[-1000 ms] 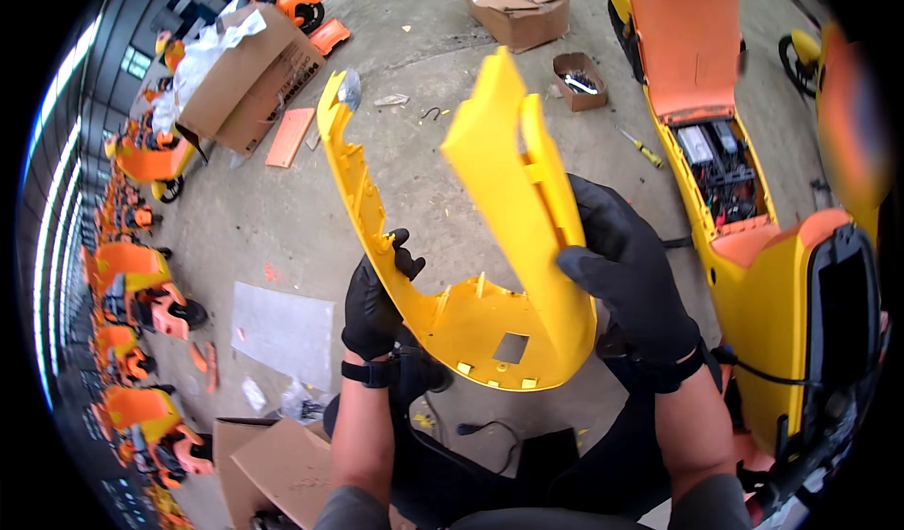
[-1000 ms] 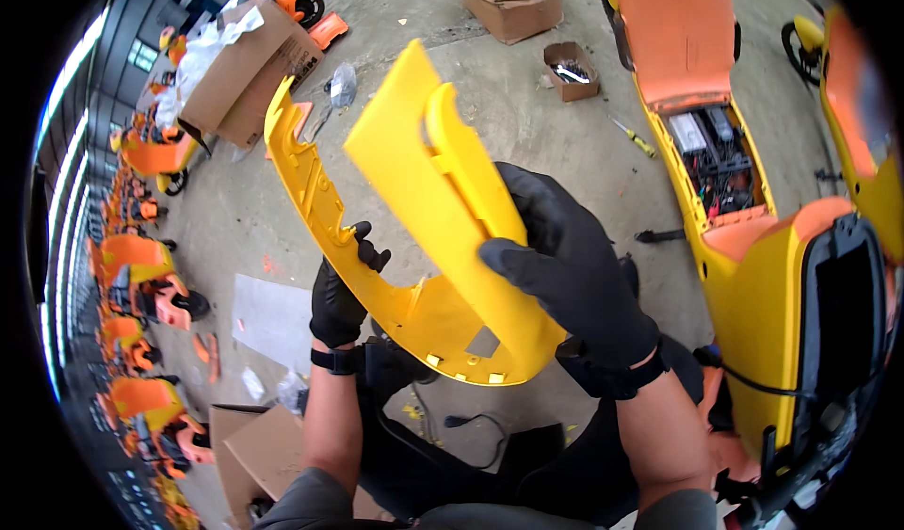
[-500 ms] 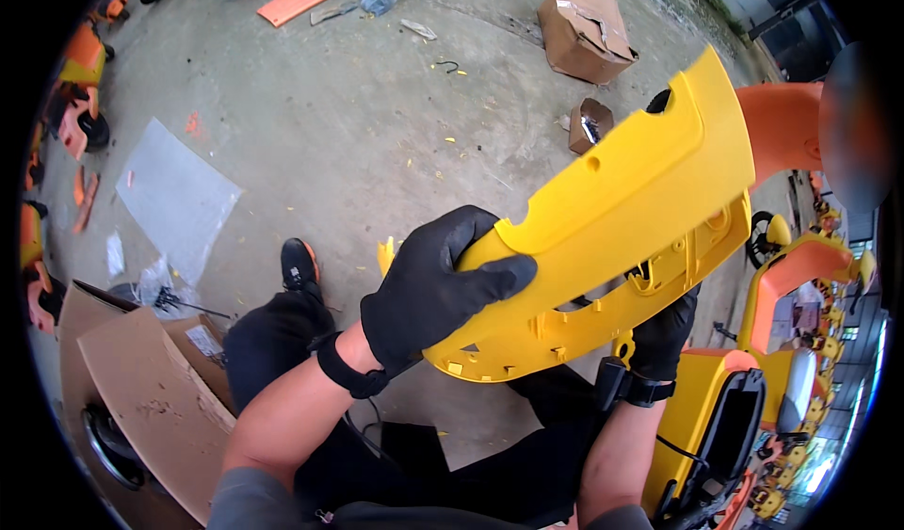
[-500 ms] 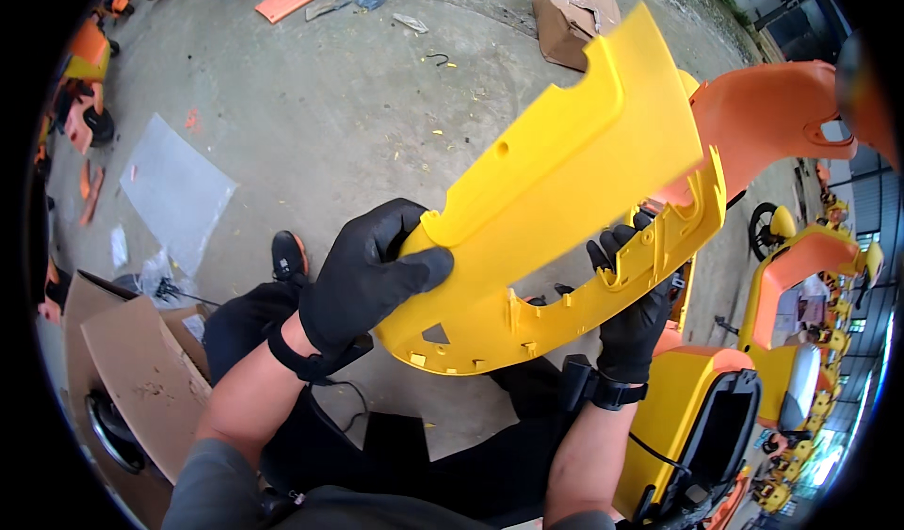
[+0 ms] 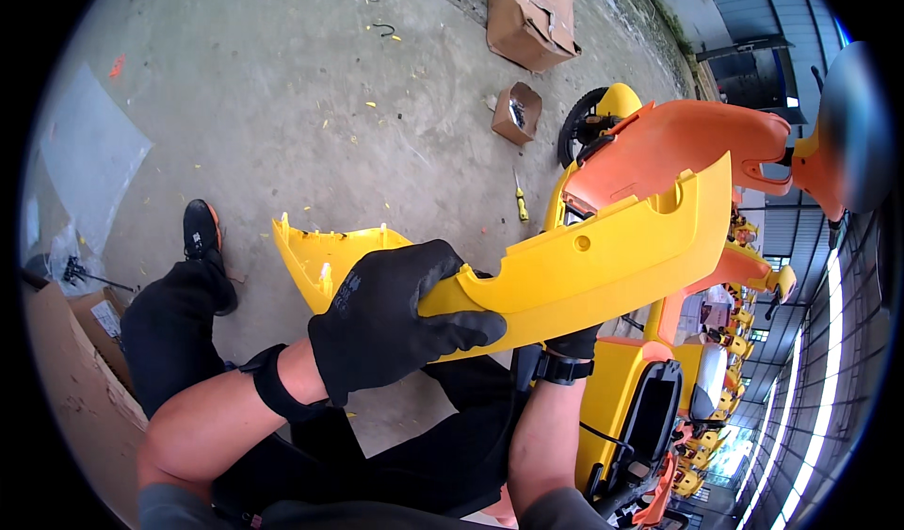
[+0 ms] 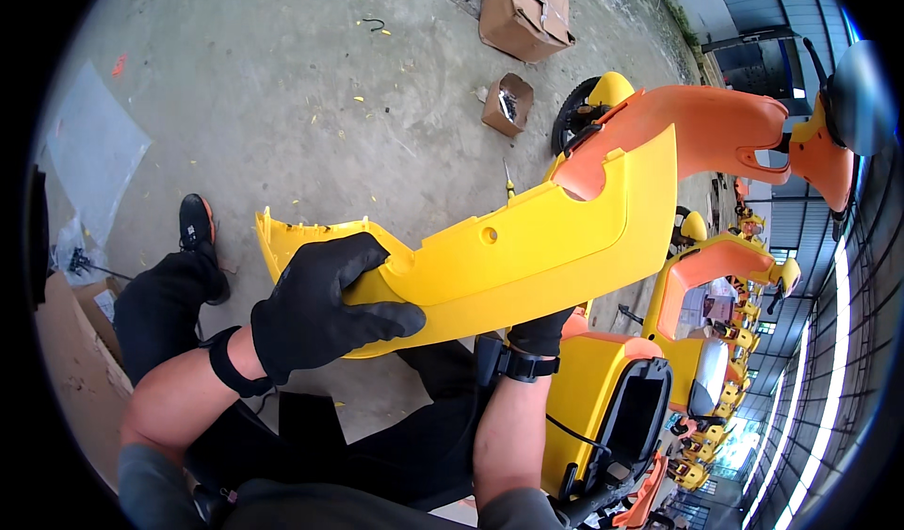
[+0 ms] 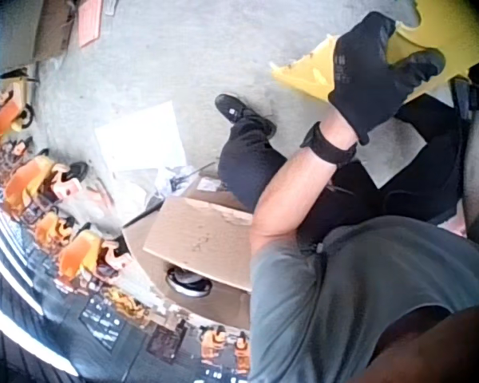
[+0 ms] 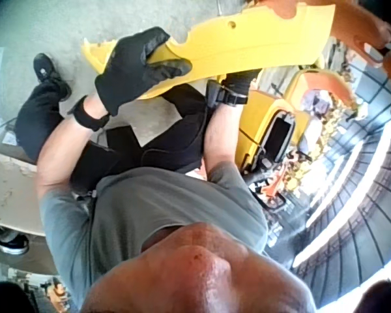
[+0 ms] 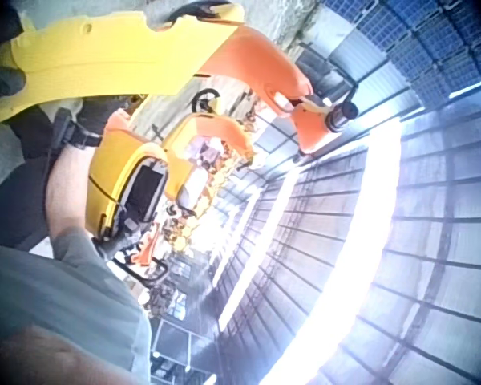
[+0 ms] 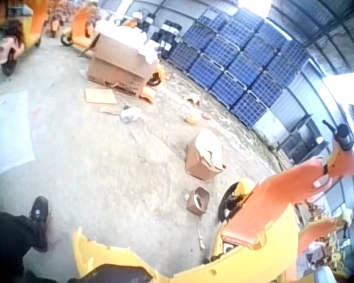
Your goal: The person joins together two yellow plastic fairing components by hand, fitting tabs and edges together.
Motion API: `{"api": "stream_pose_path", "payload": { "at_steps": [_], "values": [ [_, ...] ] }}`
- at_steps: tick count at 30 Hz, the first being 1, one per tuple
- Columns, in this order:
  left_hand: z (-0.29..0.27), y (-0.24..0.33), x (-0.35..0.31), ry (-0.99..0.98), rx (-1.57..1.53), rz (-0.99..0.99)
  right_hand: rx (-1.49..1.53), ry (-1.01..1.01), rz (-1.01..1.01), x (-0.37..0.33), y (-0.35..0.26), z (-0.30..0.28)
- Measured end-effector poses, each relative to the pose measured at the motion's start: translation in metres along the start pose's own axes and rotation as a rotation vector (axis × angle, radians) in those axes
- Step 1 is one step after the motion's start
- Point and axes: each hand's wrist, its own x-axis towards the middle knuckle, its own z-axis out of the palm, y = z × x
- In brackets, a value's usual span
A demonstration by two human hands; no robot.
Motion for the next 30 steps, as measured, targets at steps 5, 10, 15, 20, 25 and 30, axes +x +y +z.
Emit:
{"api": "stream_pose_path", "payload": {
  "at_steps": [5,10,15,20,25,30],
  "values": [
    [0.010,-0.006,-0.006,0.022,0.082,0.080,0.022,-0.061,0.018,-0.004,-0.004,0.038],
    [0.018,-0.010,-0.012,0.078,0.090,0.132,0.169,-0.040,-0.072,0.010,0.006,0.067],
    [0.021,-0.013,-0.015,0.106,0.092,0.169,-0.123,0.040,-0.137,0.007,0.005,0.076],
    [0.026,-0.020,-0.021,0.202,0.229,0.321,-0.090,-0.112,-0.134,-0.002,0.016,0.091],
    [0.036,-0.020,-0.015,0.122,0.167,0.380,-0.194,0.021,-0.221,0.007,0.003,0.098],
    [0.038,-0.022,-0.021,0.002,-0.102,0.154,-0.223,-0.068,-0.249,-0.001,0.023,0.119]
  ]
}}
